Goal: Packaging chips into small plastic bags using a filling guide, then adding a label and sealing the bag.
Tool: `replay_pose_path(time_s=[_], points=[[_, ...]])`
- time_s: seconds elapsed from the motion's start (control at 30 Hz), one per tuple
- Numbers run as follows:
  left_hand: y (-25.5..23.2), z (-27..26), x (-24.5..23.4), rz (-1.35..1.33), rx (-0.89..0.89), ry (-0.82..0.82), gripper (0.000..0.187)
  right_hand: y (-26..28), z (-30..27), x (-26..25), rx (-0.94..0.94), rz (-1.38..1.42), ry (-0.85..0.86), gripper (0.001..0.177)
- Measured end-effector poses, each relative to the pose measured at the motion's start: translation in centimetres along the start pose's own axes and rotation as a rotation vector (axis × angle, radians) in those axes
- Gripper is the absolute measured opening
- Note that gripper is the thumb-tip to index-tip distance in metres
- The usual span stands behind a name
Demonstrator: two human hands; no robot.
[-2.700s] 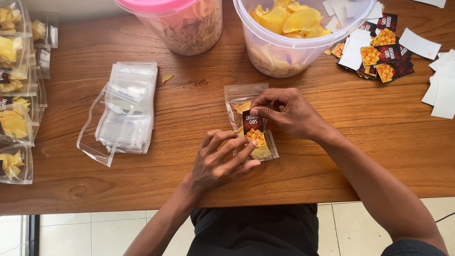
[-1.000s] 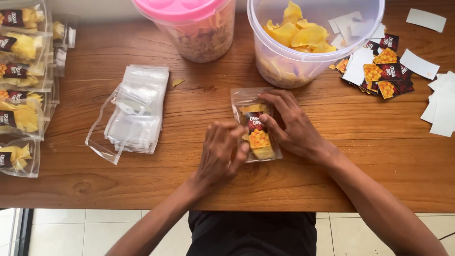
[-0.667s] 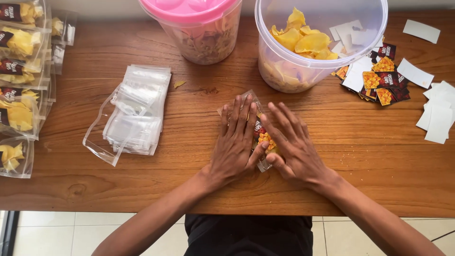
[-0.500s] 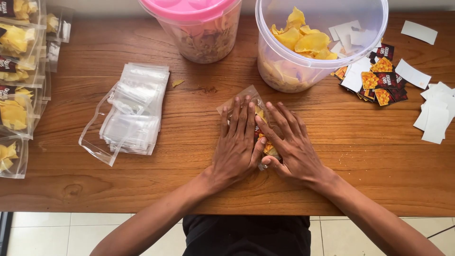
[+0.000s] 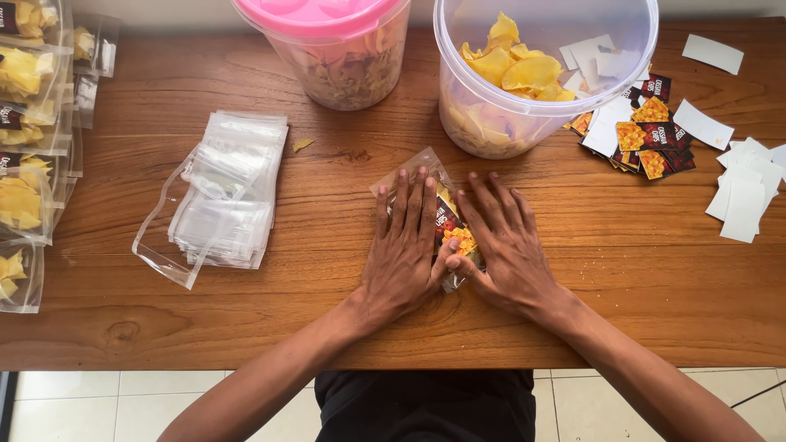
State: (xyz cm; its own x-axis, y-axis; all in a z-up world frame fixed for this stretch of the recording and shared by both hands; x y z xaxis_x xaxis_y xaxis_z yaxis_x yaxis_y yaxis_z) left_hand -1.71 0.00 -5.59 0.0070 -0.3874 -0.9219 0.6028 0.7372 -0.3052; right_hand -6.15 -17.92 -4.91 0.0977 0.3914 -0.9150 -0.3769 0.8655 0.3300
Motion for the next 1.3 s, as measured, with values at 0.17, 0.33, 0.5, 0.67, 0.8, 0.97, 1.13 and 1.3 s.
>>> replay_pose_path(time_s=[0.17, 0.33, 0.5, 0.67, 0.8, 0.97, 1.13, 1.3], points=[[-0.1, 0.1, -0.2, -0.038, -0.022, 0.013, 0.083, 0.2, 0.3, -0.7, -0.028, 0.026, -0.031, 0.087], [-0.1, 0.0, -0.1, -0.007, -0.017, 0.0, 0.085, 0.6, 0.4, -0.2, -0.098, -0.001, -0.021, 0.083], [-0.1, 0.0, -0.2, -0.051, -0.025, -0.009, 0.085, -0.4, 0.0, 0.6, 0.013, -0.029, 0.014, 0.091], [0.9, 0.0, -0.9, -0.252, -0.128, -0.127, 0.068, 0.3, 0.1, -0.1, -0.023, -0.04, -0.061, 0.092], [3.6, 0.6, -1.3, -0.346, -0.281, -0.266, 0.059, 2.0, 0.1, -0.3, -0.154, -0.161, -0.14, 0.096], [6.3, 2.5, -0.6, -0.341, -0.316, -0.155, 0.056, 2.9, 0.5, 0.4, -0.2, -0.268, -0.121, 0.094], [7.2, 3.0, 0.0, -0.334, -0.304, -0.159, 0.036, 3.1, 0.5, -0.1, -0.199, -0.302, -0.042, 0.089], [7.5, 2.9, 1.2, -0.344, -0.302, -0.214, 0.022, 3.6, 0.6, 0.2, -0.275, -0.344, -0.064, 0.088]])
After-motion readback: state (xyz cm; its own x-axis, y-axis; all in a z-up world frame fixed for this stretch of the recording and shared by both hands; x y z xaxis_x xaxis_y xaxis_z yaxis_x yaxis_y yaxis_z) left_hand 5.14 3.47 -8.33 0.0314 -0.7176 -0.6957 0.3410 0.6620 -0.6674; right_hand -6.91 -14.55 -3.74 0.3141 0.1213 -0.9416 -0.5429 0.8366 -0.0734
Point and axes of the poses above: each hand's wrist, its own z-axis towards the middle knuckle, its own x-axis out of the palm, y = z × x, the point moved 1 cm from there along z, towards the middle knuckle, and after that the axes turned 5 degrees about -x, right-handed, at the moved point
